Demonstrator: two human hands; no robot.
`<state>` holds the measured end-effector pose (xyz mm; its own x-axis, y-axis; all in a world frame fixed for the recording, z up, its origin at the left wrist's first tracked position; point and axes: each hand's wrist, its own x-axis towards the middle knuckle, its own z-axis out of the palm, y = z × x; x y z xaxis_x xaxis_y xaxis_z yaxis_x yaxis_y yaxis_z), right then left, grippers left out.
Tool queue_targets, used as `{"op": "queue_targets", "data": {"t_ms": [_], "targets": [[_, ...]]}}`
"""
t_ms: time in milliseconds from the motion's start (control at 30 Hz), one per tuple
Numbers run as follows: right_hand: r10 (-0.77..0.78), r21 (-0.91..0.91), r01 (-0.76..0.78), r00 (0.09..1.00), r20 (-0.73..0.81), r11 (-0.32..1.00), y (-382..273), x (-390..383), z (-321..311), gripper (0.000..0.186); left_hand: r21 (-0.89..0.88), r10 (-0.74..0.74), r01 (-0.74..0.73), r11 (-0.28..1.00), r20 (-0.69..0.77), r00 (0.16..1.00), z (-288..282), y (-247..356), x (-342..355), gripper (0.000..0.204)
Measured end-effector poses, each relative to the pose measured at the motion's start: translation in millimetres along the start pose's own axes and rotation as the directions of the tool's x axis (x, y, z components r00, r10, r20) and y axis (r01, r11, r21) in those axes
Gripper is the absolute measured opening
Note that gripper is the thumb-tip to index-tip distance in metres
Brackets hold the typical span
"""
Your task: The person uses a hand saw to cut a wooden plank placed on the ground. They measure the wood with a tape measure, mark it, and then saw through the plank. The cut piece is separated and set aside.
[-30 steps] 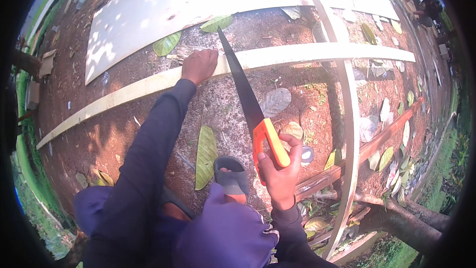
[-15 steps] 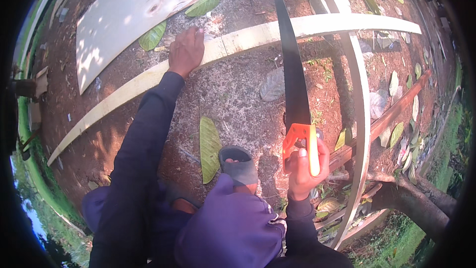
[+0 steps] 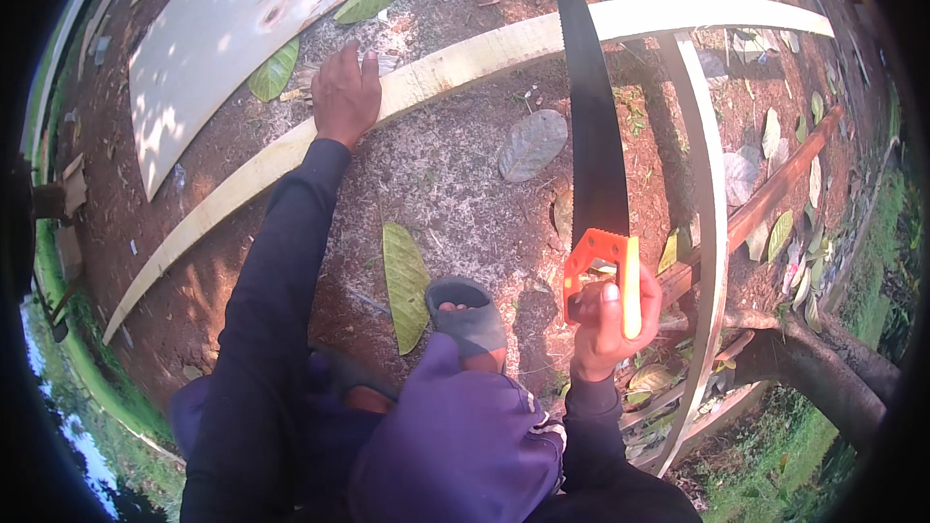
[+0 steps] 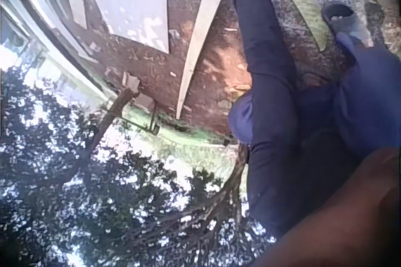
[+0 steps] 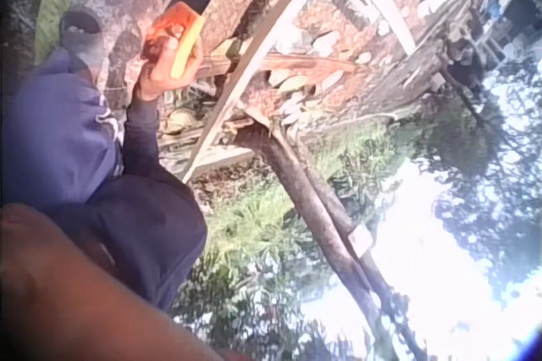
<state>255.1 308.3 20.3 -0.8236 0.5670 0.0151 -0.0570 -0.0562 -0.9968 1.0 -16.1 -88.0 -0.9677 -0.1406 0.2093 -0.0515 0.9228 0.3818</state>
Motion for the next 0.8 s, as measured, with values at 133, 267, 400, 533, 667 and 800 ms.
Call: {"op": "queue_targets", "data": {"t_ms": [133,267,400,533,667,800], "targets": [[-0.065,-0.178,0.058,0.997,-0.038,0.982,-2.9,-4.3,-29.4,0.042,-0.039,-0.01,0.014,0.999,0.103,0.995,-1.7,11.9,2.5,0.057],[-0.077,-0.31,0.042,0.992,-0.103,0.95,5.6,-12.8,-50.1,0.048,-0.09,0.043,-0.038,0.995,0.057,0.997,-11.7,13.9,-1.1,0.057],[-0.26,-0.517,0.294,0.955,0.14,0.804,13.1,-27.8,-38.1,0.061,-0.149,0.049,-0.038,0.988,0.07,0.996,-12.8,18.4,-4.0,0.055],[-0.161,-0.412,0.241,0.962,0.22,0.879,28.0,-63.9,-29.3,0.064,-0.202,0.064,-0.061,0.977,0.007,0.998,-16.8,13.0,-4.4,0.05],[-0.083,-0.53,0.354,0.88,0.467,0.771,60.4,-80.7,-25.2,0.07,-0.244,0.113,-0.119,0.962,-0.042,0.993,-18.0,16.3,-4.6,0.044],[0.165,-0.525,0.435,0.633,0.756,0.732,72.5,-59.0,-19.6,0.063,-0.19,0.189,-0.189,0.964,-0.016,0.982,-20.6,11.7,-17.8,0.051]]}}
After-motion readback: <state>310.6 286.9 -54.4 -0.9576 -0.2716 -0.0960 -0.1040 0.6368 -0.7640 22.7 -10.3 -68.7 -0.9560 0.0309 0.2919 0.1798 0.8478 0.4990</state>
